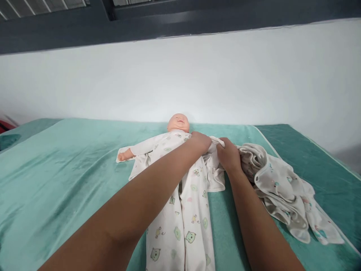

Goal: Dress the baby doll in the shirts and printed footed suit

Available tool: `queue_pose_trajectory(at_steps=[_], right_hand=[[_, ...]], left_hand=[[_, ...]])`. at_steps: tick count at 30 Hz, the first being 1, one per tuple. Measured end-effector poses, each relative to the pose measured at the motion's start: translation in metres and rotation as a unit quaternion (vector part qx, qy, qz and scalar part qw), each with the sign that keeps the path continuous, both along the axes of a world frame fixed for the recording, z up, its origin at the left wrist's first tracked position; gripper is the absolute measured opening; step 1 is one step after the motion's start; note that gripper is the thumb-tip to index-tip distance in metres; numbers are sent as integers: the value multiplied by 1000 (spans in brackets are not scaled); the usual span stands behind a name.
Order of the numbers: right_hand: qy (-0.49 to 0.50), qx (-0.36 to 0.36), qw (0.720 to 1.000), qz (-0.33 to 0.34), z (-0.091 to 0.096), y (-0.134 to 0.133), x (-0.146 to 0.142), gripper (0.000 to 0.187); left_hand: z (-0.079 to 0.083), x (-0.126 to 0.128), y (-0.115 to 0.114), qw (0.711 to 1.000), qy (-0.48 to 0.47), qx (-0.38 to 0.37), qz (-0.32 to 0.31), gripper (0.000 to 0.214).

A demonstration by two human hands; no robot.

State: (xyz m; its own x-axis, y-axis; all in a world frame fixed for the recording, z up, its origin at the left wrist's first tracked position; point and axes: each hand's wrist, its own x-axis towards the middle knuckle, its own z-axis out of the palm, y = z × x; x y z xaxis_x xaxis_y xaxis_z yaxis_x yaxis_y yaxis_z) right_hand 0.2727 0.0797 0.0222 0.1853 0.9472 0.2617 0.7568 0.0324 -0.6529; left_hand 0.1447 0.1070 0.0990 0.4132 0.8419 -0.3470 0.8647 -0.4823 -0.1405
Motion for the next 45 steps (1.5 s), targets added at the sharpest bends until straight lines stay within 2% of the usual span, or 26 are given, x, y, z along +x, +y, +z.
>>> queue_pose_trajectory(at_steps=[5,11,17,21,23,25,29,30,32,36,40,43,45], right_hand=[[6,-12,1000,-5,3,1,3,34],[51,24,998,-22,4,2,5,31],[157,67,985,-20,2,6,9,26],[245,88,964,-50,0,10,11,23],[303,98,947,-54,-1,12,12,22],[396,91,913,-38,-1,13,12,27],[590,96,801,25,4,12,13,40],[608,112,785,32,6,11,14,41],[615,147,774,26,8,10,15,40],[580,186,793,-5,9,9,13,37],[467,252,847,-37,9,9,9,36],[372,283,884,-22,10,6,4,37],[337,280,899,3,11,3,-3,34]], left_hand=[[2,-1,0,999,-5,31,-14,36],[25,-21,-11,996,-1,84,0,45],[48,-54,-25,991,24,134,15,38],[55,-66,-34,989,35,143,14,40],[56,-67,-36,988,31,148,12,40],[55,-64,-34,989,22,144,15,39],[46,-49,-26,992,7,124,16,39],[42,-45,-23,993,1,119,17,39],[34,-35,-17,994,-20,107,20,38],[18,-20,-11,993,-87,83,24,31],[16,-18,-24,984,-160,72,25,30],[20,-36,-47,961,-253,101,42,31],[19,-59,-64,929,-333,142,71,30]])
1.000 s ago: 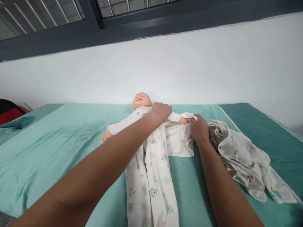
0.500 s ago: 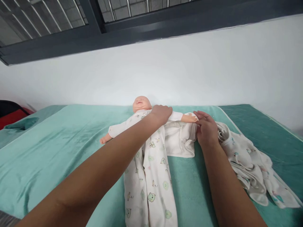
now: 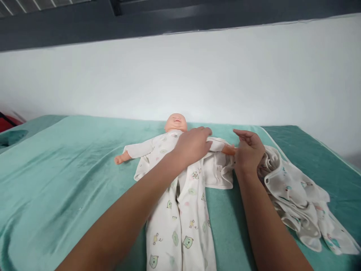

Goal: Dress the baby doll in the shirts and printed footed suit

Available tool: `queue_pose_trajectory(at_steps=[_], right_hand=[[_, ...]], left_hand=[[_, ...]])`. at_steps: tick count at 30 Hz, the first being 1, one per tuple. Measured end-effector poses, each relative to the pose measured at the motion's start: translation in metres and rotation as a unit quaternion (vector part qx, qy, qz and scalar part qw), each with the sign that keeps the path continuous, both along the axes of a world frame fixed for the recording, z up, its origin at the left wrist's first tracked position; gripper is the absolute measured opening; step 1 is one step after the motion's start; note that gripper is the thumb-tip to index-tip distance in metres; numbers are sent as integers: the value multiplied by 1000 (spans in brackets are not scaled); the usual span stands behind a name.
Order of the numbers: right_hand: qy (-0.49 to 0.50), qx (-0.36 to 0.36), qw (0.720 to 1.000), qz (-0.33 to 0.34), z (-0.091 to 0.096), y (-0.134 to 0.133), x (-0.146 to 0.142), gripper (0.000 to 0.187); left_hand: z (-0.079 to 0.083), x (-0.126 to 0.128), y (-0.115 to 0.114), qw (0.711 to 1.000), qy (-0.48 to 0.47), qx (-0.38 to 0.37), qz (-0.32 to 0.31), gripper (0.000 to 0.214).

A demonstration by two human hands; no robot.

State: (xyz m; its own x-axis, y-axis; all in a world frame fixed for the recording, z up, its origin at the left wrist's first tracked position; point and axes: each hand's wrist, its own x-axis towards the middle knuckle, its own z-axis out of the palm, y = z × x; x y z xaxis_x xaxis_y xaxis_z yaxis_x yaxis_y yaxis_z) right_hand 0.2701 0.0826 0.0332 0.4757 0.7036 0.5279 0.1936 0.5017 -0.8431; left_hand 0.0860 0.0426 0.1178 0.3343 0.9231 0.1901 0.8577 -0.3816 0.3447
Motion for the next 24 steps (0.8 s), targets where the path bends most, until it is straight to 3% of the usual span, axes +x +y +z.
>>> queue_pose_trajectory(at_steps=[2,4,8,11,18,24], right_hand=[[-34,-26,997,57,2,-5,-12,28],[-81,-72,985,132,4,-12,-29,24],[-197,-117,940,251,8,-27,-63,28],[-220,-115,924,292,10,-34,-75,34],[-211,-172,901,338,10,-34,-71,52],[-234,-172,889,352,13,-35,-70,57]], left_hand=[[-9,-30,-15,993,-93,38,66,27],[-25,-61,-26,968,-203,66,134,25],[-57,-101,-31,908,-368,21,200,34],[-65,-105,-29,902,-394,4,178,35],[-55,-100,-33,897,-412,-20,160,34],[-58,-99,-35,915,-387,35,108,16]])
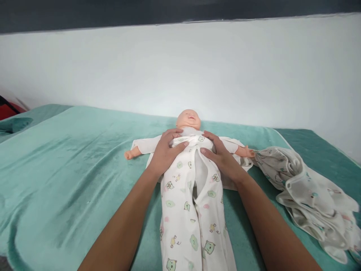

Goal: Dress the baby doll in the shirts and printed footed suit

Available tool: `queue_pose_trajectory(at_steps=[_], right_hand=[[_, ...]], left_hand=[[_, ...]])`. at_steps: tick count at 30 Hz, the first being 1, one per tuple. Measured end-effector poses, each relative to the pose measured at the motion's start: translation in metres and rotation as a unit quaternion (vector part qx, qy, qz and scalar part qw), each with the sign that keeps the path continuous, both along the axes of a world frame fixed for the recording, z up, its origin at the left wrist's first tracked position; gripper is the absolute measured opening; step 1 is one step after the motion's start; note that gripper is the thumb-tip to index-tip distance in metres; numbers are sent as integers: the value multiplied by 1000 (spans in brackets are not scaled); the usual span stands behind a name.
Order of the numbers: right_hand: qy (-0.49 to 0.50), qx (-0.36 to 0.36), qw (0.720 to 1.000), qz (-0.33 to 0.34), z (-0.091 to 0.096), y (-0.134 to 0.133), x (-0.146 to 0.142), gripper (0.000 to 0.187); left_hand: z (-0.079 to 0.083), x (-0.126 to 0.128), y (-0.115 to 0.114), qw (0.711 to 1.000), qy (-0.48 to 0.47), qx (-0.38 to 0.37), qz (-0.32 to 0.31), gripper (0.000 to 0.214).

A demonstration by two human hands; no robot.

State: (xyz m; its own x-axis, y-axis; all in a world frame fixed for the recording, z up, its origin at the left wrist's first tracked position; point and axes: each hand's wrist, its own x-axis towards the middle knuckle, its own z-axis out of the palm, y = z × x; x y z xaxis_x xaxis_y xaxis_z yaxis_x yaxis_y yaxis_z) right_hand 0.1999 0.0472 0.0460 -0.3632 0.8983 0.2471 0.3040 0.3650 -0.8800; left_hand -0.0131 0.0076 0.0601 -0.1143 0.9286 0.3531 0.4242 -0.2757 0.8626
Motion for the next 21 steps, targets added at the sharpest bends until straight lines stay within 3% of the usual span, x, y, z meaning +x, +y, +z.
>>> queue_pose_trajectory(at_steps=[4,7,11,17,21], right_hand=[[-5,-9,1000,-7,2,-1,1,58],[0,11,1000,-12,2,-1,0,48],[8,69,997,-33,1,-2,-5,34],[15,185,979,-89,-1,-6,-10,35],[-17,150,984,-98,-1,-9,-8,40]], left_hand=[[-5,1,1,995,40,87,-6,9],[-6,2,0,989,88,120,22,10],[-6,2,0,983,131,120,53,16],[-13,1,-2,983,134,104,71,19],[-16,0,-3,981,142,73,109,24]])
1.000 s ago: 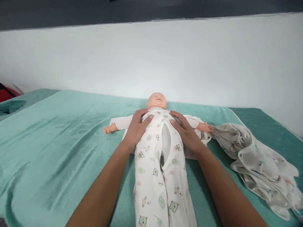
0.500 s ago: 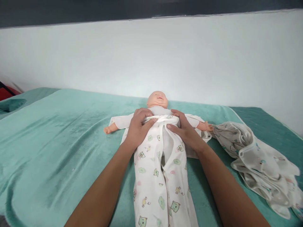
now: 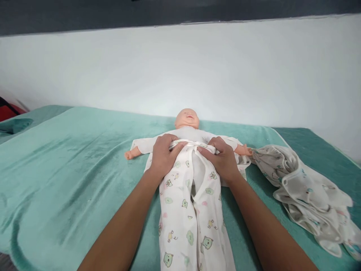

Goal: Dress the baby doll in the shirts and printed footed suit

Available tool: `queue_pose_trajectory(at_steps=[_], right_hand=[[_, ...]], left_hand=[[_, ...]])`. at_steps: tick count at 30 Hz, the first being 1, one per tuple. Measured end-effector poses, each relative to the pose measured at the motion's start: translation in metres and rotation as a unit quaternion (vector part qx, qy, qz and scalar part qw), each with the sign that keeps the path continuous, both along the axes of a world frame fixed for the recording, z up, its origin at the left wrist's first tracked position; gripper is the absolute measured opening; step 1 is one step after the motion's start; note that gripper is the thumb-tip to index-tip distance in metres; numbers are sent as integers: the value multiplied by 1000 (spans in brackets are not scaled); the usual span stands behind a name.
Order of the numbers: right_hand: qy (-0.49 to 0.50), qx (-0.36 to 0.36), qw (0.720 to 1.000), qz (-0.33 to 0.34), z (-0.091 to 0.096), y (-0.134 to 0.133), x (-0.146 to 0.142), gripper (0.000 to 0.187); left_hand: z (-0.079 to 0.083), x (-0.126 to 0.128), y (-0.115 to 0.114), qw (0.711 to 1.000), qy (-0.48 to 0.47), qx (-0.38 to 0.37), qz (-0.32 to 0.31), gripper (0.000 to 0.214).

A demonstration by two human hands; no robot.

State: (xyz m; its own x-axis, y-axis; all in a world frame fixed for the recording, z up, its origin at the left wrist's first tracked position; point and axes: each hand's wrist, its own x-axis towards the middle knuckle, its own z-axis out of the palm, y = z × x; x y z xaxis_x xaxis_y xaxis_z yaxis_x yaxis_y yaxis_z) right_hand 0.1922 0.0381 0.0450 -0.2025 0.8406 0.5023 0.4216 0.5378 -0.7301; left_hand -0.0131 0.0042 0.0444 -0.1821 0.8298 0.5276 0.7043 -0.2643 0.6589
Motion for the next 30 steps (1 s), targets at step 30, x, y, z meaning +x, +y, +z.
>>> queue_pose_trajectory(at_steps=[30], right_hand=[[-198,-208,954,86,21,-47,36,23]], left_hand=[[-25,-45,-56,929,-211,-239,-187,56]])
